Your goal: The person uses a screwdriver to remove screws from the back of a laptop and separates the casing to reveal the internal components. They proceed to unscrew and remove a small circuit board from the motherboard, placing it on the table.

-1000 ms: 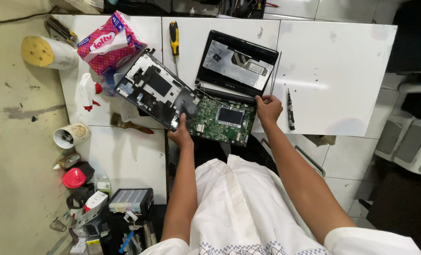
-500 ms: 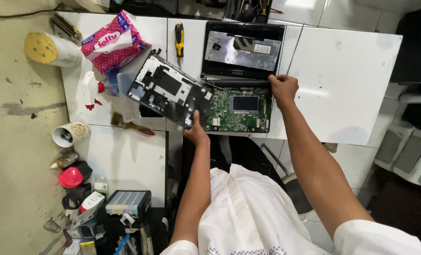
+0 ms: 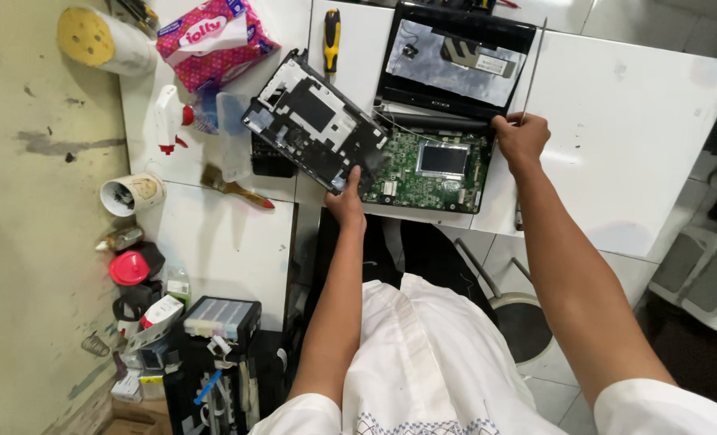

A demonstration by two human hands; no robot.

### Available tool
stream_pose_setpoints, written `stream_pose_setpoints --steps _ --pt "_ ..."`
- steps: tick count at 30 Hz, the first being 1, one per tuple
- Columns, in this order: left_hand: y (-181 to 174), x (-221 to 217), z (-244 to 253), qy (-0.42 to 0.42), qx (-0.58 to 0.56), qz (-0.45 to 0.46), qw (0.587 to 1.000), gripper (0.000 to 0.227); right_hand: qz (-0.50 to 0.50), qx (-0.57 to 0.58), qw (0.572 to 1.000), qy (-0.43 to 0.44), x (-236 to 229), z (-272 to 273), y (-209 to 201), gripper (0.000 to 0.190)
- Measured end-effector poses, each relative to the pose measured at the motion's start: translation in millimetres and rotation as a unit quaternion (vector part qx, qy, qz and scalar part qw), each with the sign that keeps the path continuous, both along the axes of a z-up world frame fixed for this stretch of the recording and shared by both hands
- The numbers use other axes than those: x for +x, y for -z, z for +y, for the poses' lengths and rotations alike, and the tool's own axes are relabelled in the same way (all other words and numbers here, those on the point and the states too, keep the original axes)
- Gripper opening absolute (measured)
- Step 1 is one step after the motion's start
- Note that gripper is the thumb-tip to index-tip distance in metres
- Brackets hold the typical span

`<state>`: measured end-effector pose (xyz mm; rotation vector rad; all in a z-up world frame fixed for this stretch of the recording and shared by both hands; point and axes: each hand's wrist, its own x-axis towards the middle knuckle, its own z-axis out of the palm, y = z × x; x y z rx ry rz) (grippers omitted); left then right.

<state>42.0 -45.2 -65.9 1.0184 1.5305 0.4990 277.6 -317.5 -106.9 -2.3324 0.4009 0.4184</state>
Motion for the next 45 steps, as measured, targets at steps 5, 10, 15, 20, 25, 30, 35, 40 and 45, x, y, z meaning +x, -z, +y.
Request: stream_pose_setpoints --steps 5,10,15,20,25,30,35,40,45 --pt "3.6 -21.4 10.0 0.052 0.016 0.012 0.998 0.058 -0.005 0.011 1.000 -0.016 -3.3 -2.3 -5.3 0.020" --pt "15.3 -26.3 32.2 0.091 0.004 -0.013 0.996 0.046 -0.022 0.015 0.997 -0.067 -1.5 -5.6 -7.7 0.022" --pt "13.1 -20.4 53.9 0.094 -0.023 -0.024 0.995 0.048 -0.044 0.004 0.994 -0.096 0.8 -8.8 -2.9 0.022" --pt "9.1 -12.6 56.7 0.112 0.003 -0.042 0.993 0.053 -0.044 0.001 0.993 -0.111 2.5 -21.0 13.5 0.021" --pt "11.4 0.9 52.6 0.164 0.029 -0.050 0.985 0.056 -0.045 0.006 0.994 -0.097 1.9 -22.2 7.1 0.021" --pt "14.9 15.3 58.7 0.139 0.065 -0.066 0.986 0.055 -0.060 -0.007 0.995 -0.085 -2.3 -23.9 5.4 0.021" --pt "12.7 17.8 56.2 0.046 0.070 -0.087 0.993 0.046 -0.089 -0.042 0.994 -0.047 -18.9 -21.1 10.3 0.022" --pt "13.0 7.4 41.7 -0.001 0.029 -0.107 0.994 0.050 -0.180 -0.058 0.981 -0.039 -51.2 3.8 -36.7 0.037" --pt "-7.2 24.6 40.6 -0.096 0.018 -0.124 0.987 0.054 -0.171 0.044 0.976 -0.128 -120.6 49.4 -42.1 0.029"
